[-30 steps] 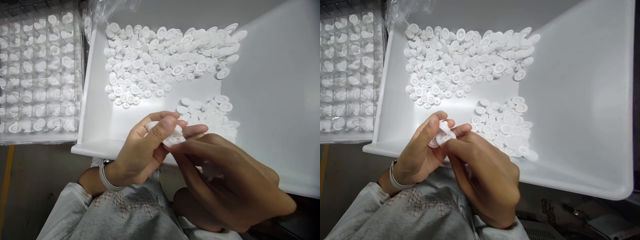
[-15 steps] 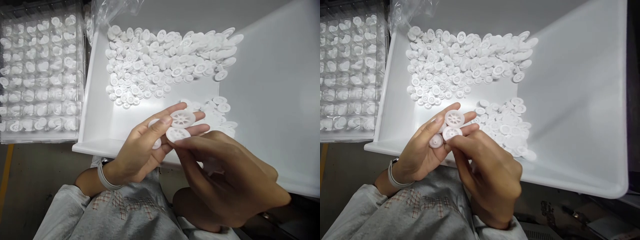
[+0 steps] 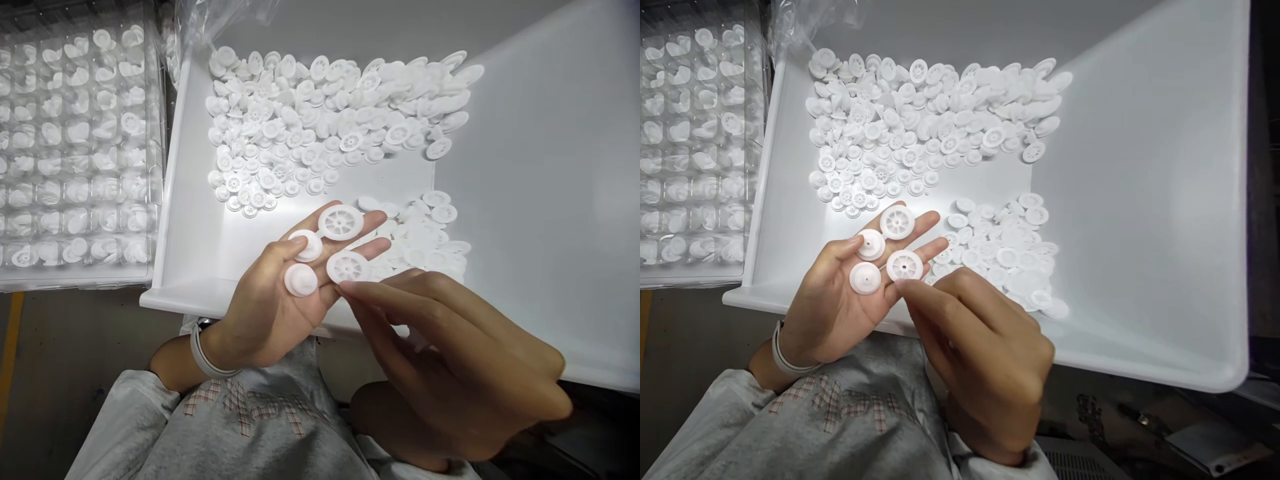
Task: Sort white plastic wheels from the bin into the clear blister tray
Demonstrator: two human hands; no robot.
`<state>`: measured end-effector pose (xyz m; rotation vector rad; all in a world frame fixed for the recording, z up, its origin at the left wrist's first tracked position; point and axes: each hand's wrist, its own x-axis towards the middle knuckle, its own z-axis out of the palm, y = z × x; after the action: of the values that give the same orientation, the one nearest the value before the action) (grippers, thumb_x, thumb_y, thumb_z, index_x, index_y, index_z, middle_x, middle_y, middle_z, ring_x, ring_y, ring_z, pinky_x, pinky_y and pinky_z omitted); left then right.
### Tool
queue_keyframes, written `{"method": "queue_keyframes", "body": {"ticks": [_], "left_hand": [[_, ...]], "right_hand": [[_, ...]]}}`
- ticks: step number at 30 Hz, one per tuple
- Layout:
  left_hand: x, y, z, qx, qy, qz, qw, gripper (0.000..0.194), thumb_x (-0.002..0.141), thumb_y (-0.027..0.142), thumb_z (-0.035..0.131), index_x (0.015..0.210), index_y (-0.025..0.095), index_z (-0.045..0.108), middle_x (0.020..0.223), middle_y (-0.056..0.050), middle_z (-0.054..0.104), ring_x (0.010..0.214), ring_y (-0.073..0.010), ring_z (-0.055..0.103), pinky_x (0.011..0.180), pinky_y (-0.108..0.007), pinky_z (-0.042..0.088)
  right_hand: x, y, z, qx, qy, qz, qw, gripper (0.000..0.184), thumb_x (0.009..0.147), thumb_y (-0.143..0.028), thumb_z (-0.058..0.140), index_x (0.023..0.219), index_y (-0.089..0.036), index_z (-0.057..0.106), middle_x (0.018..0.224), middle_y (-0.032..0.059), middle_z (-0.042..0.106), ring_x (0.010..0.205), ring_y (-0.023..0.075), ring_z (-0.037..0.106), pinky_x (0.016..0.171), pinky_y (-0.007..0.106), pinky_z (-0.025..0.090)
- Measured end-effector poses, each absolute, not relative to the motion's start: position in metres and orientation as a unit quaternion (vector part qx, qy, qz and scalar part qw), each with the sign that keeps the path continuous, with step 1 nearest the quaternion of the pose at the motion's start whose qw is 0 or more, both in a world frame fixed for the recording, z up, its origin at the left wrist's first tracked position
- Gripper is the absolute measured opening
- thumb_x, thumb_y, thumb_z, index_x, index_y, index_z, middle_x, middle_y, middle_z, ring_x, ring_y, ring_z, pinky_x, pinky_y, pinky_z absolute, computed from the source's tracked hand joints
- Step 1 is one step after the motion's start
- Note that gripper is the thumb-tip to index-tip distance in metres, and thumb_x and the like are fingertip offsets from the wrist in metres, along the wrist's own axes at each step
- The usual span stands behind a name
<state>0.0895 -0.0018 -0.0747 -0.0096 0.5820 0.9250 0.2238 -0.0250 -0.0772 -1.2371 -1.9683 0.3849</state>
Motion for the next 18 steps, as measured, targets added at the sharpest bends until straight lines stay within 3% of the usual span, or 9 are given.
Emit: {"method": "queue_keyframes", "body": {"ticks": [14, 18], "left_hand": [[0.0882, -0.0023, -0.0741, -0.019, 0.279, 0.432, 0.857, 0.046, 0.091, 0.026, 0.041, 0.136, 0.021, 0.046, 0.138, -0.004, 0.056, 0.129, -0.0221, 0.053, 0.11, -0.03, 0.044], [0.0879, -0.0036, -0.0744, -0.02, 0.268, 0.435, 0.859, 0.045, 0.091, 0.025, 0.042, 0.135, 0.02, 0.046, 0.138, -0.004, 0.057, 0.129, -0.0239, 0.052, 0.112, -0.032, 0.042]], "right_hand": [[0.2239, -0.0253, -0.0829, -0.51, -0.765, 0.106, 0.38, 0.031, 0.074, 0.007, 0.068, 0.094, -0.017, 0.066, 0.063, -0.0033, 0.051, 0.053, 0.0058, 0.043, 0.047, 0.022, 0.035], [0.2214, -0.0253, -0.0861, -0.503, -0.76, 0.065, 0.408, 0.033, 0.074, 0.009, 0.065, 0.093, -0.018, 0.067, 0.064, -0.0023, 0.052, 0.055, 0.0084, 0.048, 0.049, 0.024, 0.037]]}}
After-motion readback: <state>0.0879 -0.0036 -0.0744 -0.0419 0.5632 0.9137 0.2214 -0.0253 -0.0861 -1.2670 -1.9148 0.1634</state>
